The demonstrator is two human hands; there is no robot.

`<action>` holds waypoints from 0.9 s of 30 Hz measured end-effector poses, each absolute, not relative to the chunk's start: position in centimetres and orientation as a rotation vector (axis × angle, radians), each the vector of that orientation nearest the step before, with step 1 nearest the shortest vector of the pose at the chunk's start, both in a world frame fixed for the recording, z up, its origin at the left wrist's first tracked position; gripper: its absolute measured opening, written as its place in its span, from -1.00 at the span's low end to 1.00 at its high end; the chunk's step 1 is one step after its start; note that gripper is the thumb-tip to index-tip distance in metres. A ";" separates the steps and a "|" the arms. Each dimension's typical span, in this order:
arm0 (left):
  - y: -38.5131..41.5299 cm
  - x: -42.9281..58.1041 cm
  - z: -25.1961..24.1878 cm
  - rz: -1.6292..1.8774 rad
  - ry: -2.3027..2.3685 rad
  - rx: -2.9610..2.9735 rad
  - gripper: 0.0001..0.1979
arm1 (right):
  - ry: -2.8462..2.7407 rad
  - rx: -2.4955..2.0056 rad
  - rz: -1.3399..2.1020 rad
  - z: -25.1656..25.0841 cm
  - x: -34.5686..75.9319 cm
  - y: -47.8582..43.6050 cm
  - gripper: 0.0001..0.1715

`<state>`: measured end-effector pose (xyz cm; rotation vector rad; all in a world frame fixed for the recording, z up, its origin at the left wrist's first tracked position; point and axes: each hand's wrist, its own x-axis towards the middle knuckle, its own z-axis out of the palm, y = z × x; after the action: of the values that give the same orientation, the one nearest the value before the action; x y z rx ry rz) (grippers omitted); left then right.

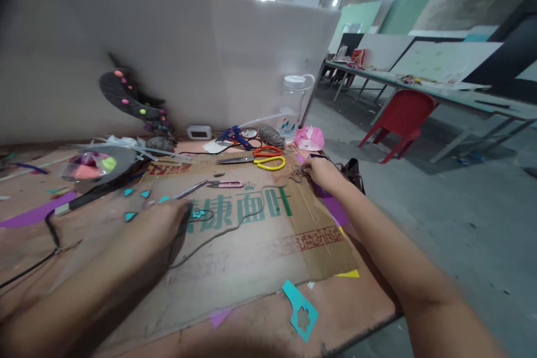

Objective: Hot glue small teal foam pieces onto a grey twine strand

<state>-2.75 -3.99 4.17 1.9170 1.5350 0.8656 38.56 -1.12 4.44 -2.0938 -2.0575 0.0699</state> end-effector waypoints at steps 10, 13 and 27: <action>-2.3 13.4 5.4 0.448 1.137 2.447 -0.64 | -1.953 -1.900 0.342 8.3 35.0 -0.9 -0.72; -0.7 18.7 4.0 0.551 1.094 2.395 -0.53 | -1.892 -1.871 0.429 8.8 35.7 -0.4 -0.72; 2.5 10.3 9.1 0.978 1.044 1.557 -0.83 | -2.261 -1.625 0.760 6.5 38.6 -0.1 -0.20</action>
<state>10.34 2.54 9.12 1.5574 1.0441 0.9777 38.60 -0.12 6.54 -1.6254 -2.2610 0.7605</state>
